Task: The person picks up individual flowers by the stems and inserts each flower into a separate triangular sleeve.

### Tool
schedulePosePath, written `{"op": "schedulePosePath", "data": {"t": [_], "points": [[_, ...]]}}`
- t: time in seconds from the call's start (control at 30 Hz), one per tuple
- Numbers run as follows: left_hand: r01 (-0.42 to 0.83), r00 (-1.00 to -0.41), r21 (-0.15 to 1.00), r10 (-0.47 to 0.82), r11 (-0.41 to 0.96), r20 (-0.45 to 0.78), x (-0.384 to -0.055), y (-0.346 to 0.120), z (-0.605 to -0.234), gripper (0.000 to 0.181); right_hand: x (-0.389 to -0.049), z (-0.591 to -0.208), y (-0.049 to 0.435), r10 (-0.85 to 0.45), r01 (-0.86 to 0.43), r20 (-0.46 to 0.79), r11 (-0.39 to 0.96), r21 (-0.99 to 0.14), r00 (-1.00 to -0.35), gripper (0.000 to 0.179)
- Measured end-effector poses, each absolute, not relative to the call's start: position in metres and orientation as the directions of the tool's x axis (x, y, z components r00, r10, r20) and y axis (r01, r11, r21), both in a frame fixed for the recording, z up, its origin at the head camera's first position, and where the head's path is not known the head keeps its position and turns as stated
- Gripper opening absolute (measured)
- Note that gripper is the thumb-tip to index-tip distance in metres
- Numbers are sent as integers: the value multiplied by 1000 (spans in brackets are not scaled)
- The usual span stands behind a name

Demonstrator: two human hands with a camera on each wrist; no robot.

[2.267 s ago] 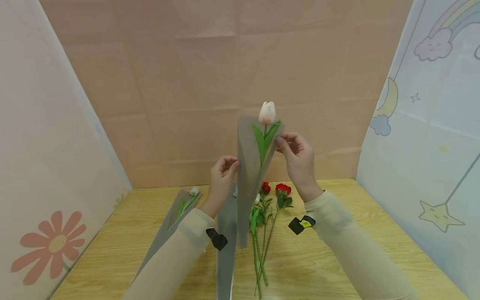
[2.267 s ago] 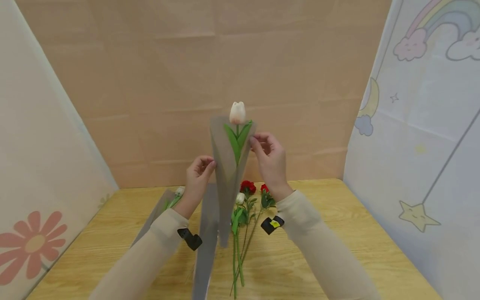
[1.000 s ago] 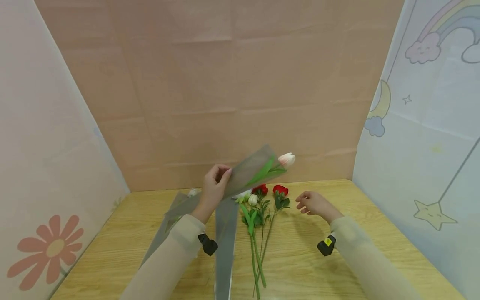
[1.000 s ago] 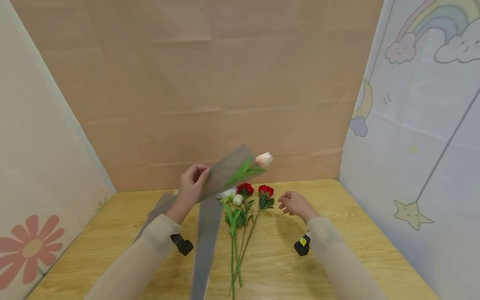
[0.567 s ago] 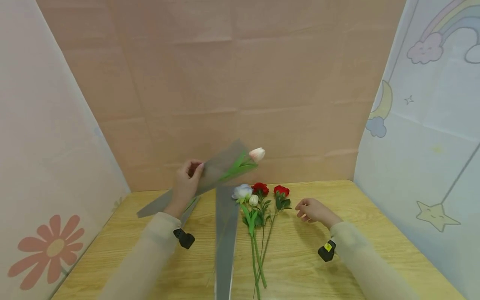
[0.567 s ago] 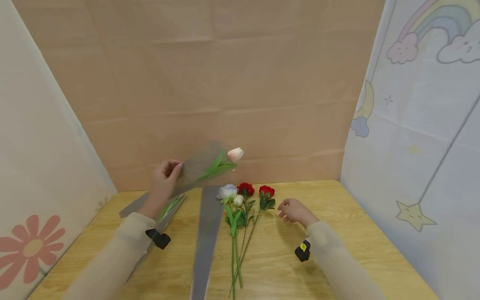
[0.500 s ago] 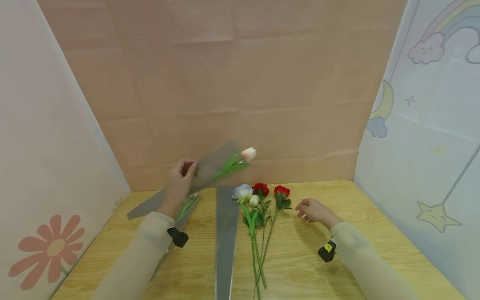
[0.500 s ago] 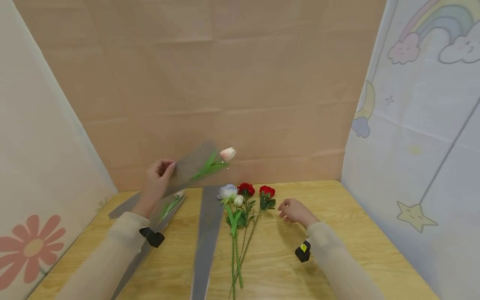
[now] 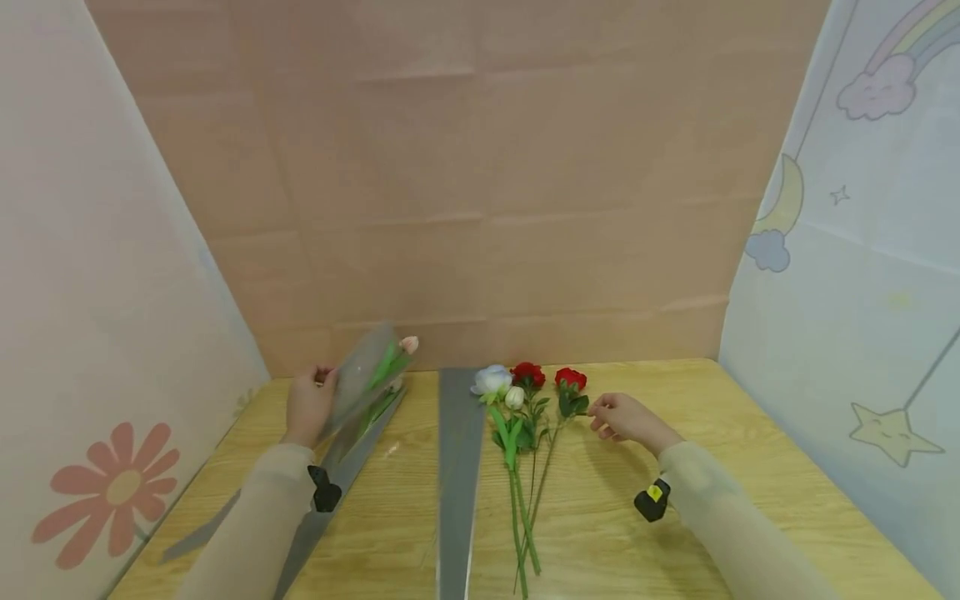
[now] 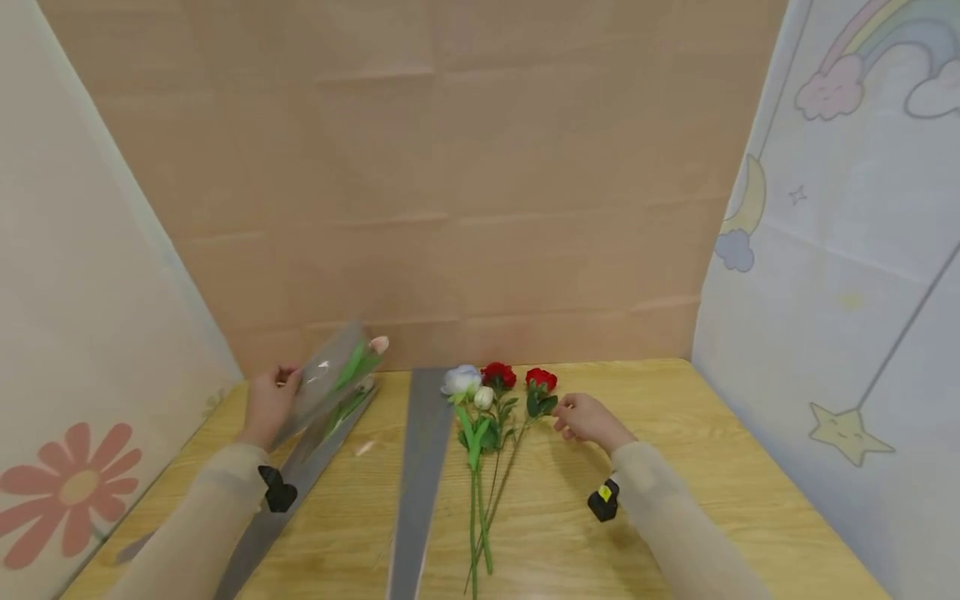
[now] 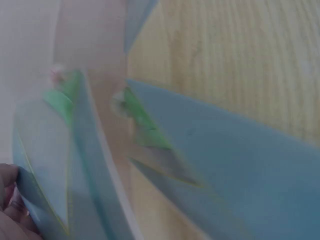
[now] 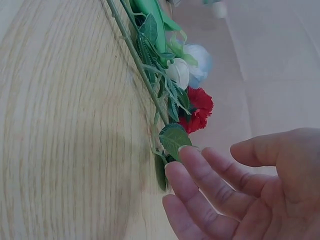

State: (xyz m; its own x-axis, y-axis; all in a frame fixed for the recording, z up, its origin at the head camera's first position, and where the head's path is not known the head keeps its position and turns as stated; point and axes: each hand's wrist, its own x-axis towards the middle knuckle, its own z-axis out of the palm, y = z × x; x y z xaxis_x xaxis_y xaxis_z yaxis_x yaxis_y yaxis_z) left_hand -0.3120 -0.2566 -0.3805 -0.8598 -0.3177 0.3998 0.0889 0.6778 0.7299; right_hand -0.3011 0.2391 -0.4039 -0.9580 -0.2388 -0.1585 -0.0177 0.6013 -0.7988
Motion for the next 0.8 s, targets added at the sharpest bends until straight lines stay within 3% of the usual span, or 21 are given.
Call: {"op": "schedulePosePath", "data": {"t": [0.33, 0.6, 0.8], "points": [[-106, -888, 724, -392, 681, 239, -308, -271, -413, 27, -300, -404, 238, -224, -13, -156, 610, -792, -962, 31], [-192, -921, 580, -350, 792, 173, -309, -282, -433, 37, -297, -406, 239, -210, -9, -152, 612, -791, -966, 30], [-209, -967, 361, -248, 909, 65, -307, -281, -442, 34, -297, -405, 241, -212, -10, -149, 606, -796, -966, 30]]}}
